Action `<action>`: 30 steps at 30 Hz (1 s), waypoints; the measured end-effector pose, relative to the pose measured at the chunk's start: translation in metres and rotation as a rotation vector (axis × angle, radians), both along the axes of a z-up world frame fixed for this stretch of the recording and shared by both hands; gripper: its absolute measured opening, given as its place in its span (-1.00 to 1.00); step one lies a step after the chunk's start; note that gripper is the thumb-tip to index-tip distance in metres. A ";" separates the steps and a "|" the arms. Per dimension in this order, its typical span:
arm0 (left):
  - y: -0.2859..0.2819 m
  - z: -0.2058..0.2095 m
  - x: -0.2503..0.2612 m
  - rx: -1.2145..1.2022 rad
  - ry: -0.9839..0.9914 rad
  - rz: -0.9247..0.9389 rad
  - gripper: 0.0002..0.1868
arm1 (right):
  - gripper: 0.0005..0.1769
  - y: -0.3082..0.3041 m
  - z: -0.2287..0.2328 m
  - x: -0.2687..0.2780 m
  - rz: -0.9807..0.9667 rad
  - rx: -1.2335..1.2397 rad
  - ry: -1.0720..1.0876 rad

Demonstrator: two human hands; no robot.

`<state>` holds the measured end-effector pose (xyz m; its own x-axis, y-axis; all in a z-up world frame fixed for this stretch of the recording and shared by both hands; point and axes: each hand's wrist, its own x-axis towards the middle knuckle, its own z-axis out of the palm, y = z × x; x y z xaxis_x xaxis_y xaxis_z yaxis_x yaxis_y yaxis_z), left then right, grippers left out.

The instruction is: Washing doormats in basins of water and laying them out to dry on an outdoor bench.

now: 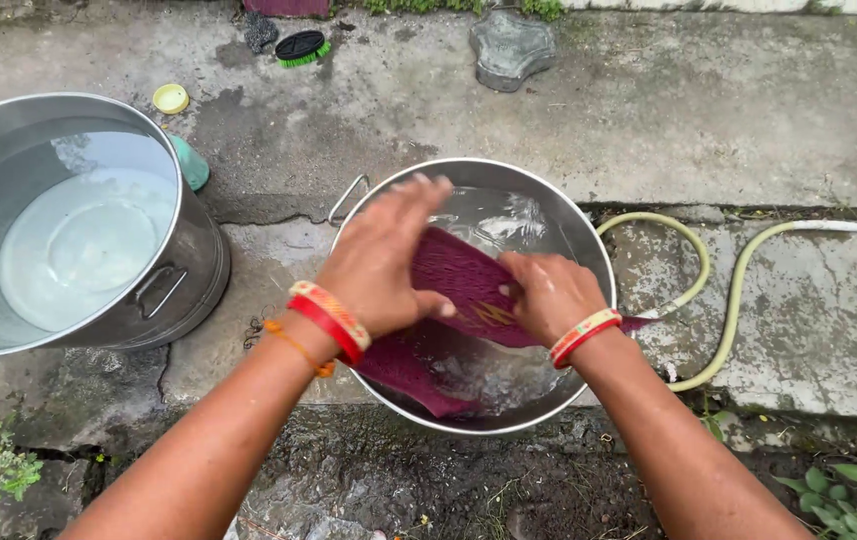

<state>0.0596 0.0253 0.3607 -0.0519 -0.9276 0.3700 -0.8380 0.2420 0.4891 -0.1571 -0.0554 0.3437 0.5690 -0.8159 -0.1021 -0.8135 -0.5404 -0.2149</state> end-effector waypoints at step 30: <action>-0.013 -0.091 0.006 0.538 0.162 0.267 -0.11 | -0.60 0.017 -0.067 -0.059 -0.369 0.252 -0.333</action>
<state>0.0659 0.0127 0.2695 0.2256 -0.9595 -0.1687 -0.7402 -0.2814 0.6106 -0.2163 -0.0386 0.2770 0.2847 -0.9409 -0.1836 -0.8050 -0.1307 -0.5788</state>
